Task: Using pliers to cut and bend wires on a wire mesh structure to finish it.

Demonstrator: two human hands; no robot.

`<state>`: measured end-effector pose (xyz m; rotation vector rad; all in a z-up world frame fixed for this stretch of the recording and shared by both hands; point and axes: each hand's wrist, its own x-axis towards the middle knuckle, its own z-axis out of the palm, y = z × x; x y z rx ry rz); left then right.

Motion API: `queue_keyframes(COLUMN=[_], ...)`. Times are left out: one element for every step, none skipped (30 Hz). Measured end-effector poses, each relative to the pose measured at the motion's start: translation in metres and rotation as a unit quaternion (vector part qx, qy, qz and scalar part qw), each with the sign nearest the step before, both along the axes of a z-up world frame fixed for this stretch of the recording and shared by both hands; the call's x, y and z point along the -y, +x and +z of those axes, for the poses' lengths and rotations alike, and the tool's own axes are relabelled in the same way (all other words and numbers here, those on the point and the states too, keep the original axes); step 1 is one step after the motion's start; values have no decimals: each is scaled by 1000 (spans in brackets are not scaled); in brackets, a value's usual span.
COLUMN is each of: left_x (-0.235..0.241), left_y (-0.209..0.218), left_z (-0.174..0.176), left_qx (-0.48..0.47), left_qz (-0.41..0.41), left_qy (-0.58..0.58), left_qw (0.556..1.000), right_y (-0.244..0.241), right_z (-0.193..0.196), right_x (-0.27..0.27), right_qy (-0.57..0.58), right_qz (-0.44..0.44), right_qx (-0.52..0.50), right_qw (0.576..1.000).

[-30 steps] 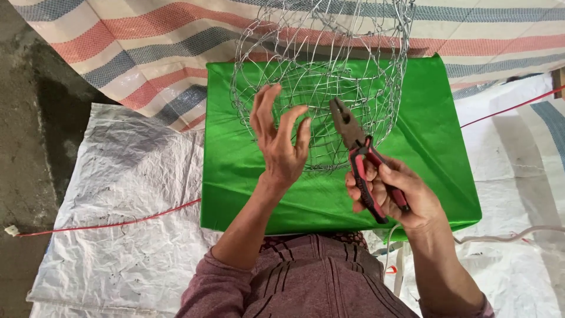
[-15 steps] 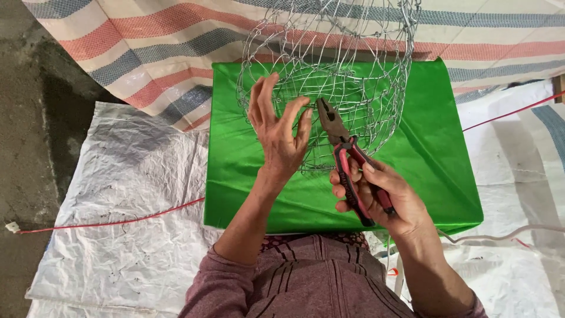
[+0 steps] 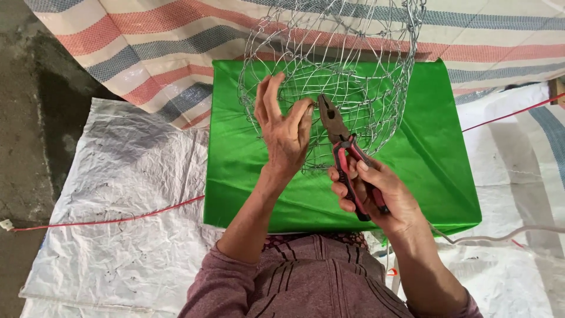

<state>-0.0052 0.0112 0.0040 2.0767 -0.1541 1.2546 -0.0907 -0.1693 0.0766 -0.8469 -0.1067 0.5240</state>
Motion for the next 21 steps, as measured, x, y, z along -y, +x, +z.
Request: queue_keyframes(left_x=[0, 1, 1, 1, 1, 2, 2, 2, 2, 2, 2, 2, 1, 1, 1, 1, 1, 1, 2, 2, 2], left_y=[-1, -2, -4, -4, -3, -2, -3, -4, -5, -5, -4, -4, -4, -4, -5, -4, -4, -3, -3, -3, -3], left_z=[2, 4, 6, 5, 3, 2, 4, 5, 7, 6, 6, 6, 7, 8, 10, 9, 8, 7, 7, 7, 6], left_qx=[0, 2, 2, 1, 1, 1, 1, 5, 10, 9, 11, 13, 13, 21, 28, 28, 30, 32, 32, 34, 36], left_qz=[-1, 1, 4, 4, 8, 12, 11, 12, 12, 11, 14, 18, 17, 17, 17, 17, 20, 23, 22, 23, 23], left_qy=[0, -1, -2, -1, 2, 6, 7, 7, 6, 6, 9, 11, 11, 9, 8, 8, 8, 9, 8, 7, 5], left_qw=[1000, 1000, 1000, 1000, 1000, 1000, 1000, 1000, 1000, 1000, 1000, 1000, 1000, 1000, 999, 999, 999, 999, 999, 999, 999], right_y=[1, 1, 1, 0, -2, -3, -5, -7, -9, -8, -8, -7, -8, -9, -9, -9, -9, -9, -8, -8, -7], right_z=[-2, -5, -7, -8, -9, -10, -7, -5, -2, -6, -10, -14, -12, -11, -9, -9, -8, -7, -8, -9, -11], right_x=[2, 4, 5, 7, 8, 9, 7, 4, 2, 3, 3, 3, 2, 0, -1, -1, 0, 0, 1, 2, 3], right_qy=[0, -2, -4, -4, 15, 34, 34, 43, 52, 52, 62, 72, 73, 81, 90, 90, 91, 93, 93, 85, 76], right_qz=[-1, 3, 7, 7, 11, 16, 15, 12, 9, 8, 14, 20, 20, 18, 16, 17, 24, 31, 30, 26, 23], right_qx=[0, -6, -13, -14, -24, -35, -35, -44, -53, -54, -58, -63, -63, -69, -75, -75, -69, -64, -63, -67, -72], right_qw=[1000, 1000, 1000, 1000, 1000, 999, 999, 998, 997, 997, 996, 995, 995, 994, 993, 993, 993, 993, 993, 994, 994])
